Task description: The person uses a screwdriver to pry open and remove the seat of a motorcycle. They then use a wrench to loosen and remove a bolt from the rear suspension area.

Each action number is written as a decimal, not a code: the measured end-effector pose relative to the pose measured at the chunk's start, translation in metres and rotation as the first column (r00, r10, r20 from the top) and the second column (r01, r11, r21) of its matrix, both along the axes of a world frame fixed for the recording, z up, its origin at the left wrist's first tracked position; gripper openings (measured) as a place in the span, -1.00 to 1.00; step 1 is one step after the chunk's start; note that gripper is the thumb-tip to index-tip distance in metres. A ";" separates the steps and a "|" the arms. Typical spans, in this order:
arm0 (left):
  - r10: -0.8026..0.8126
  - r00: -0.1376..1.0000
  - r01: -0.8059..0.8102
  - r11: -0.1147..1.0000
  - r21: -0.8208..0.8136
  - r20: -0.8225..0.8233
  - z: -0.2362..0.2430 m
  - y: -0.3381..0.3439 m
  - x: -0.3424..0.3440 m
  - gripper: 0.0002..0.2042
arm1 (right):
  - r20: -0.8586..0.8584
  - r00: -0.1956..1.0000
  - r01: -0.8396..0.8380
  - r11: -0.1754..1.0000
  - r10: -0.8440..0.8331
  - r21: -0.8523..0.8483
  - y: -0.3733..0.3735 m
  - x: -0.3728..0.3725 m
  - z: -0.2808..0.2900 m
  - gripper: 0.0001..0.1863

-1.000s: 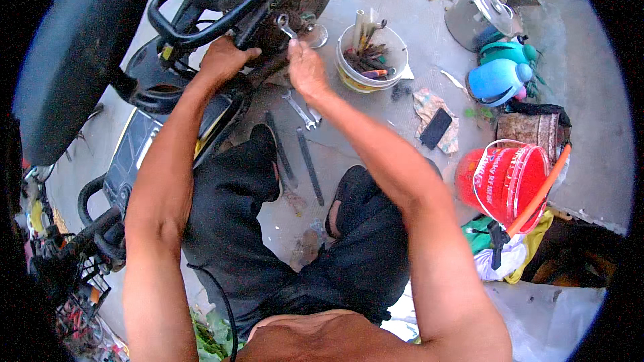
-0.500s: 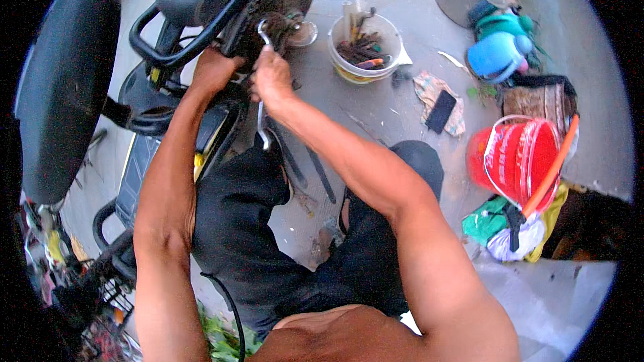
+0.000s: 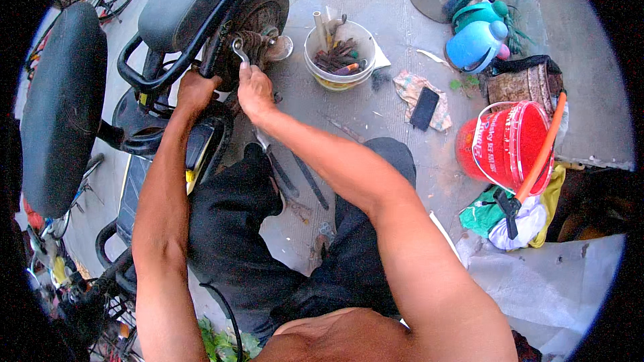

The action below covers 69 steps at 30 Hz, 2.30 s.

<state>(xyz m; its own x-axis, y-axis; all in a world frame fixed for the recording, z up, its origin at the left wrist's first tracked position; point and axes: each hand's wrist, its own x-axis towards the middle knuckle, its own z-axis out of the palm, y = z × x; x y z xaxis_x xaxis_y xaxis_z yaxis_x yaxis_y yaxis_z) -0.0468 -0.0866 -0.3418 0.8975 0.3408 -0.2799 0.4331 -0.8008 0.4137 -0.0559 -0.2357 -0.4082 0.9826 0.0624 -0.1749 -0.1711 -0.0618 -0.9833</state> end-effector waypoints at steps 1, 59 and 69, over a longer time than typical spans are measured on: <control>0.005 1.000 -0.005 1.000 0.017 -0.002 -0.001 0.003 -0.001 -0.43 | 0.161 0.986 0.067 0.986 -0.043 -0.150 0.005 0.000 -0.005 -0.53; -0.034 0.991 0.047 0.994 -0.098 0.130 0.014 -0.014 -0.009 -0.66 | -0.168 0.956 0.259 0.959 -0.239 0.112 0.036 -0.008 0.018 -0.40; 0.043 0.995 -0.028 0.986 -0.165 0.088 0.013 -0.012 -0.008 -0.66 | 0.164 0.959 0.255 0.957 -0.232 -0.137 -0.006 -0.007 0.009 -0.54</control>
<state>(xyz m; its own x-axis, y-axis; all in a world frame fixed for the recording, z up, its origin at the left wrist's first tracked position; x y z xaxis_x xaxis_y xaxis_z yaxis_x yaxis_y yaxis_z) -0.0546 -0.0985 -0.3291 0.9098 0.3297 -0.2521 0.4148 -0.7038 0.5767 -0.0627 -0.2413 -0.3991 0.9799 -0.1986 -0.0183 -0.0566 -0.1893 -0.9803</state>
